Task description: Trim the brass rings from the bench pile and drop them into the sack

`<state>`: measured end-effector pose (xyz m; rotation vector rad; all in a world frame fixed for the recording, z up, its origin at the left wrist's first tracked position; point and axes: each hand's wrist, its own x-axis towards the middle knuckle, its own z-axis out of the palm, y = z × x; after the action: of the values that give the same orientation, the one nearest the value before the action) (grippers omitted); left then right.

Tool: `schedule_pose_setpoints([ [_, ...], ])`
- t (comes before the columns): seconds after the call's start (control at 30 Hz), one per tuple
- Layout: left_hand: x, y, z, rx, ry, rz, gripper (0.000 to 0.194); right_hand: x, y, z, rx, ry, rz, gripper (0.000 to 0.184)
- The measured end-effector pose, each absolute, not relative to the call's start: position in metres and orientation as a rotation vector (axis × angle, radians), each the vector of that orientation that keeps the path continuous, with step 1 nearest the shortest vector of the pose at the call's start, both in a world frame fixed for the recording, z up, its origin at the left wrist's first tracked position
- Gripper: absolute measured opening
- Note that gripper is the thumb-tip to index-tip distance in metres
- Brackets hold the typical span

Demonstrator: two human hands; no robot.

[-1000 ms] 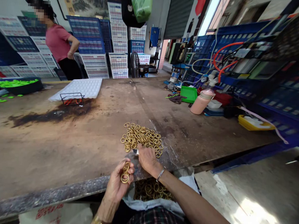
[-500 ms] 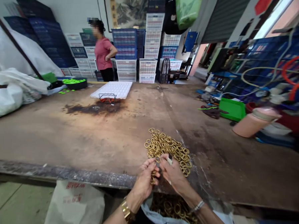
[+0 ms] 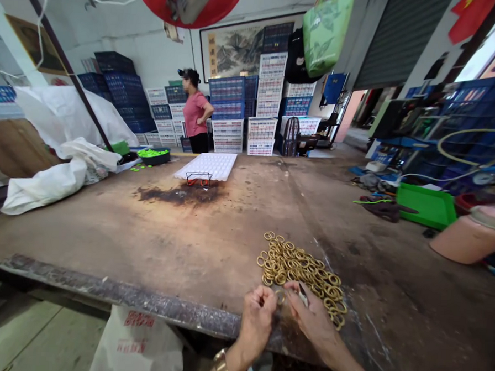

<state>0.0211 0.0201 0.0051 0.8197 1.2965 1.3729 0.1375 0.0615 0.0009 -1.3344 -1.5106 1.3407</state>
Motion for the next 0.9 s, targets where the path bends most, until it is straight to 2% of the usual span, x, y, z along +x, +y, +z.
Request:
schedule_pose_setpoints([
  [0.17,0.024,0.016,0.007,1.096,1.335,1.368,0.027,0.139,0.064,0.007,-1.340,-1.773,1.160,0.028],
  [0.3,0.026,0.014,0.002,1.029,1.249,1.255,0.031,0.139,0.062,-0.001,-1.370,-1.771,1.146,0.029],
  [0.57,0.023,0.004,0.011,0.707,0.955,1.163,0.032,0.139,0.048,0.009,-1.223,-1.650,1.314,0.027],
  [0.9,0.025,0.005,0.017,0.691,0.916,1.130,0.028,0.144,0.048,0.017,-1.190,-1.597,1.395,0.029],
])
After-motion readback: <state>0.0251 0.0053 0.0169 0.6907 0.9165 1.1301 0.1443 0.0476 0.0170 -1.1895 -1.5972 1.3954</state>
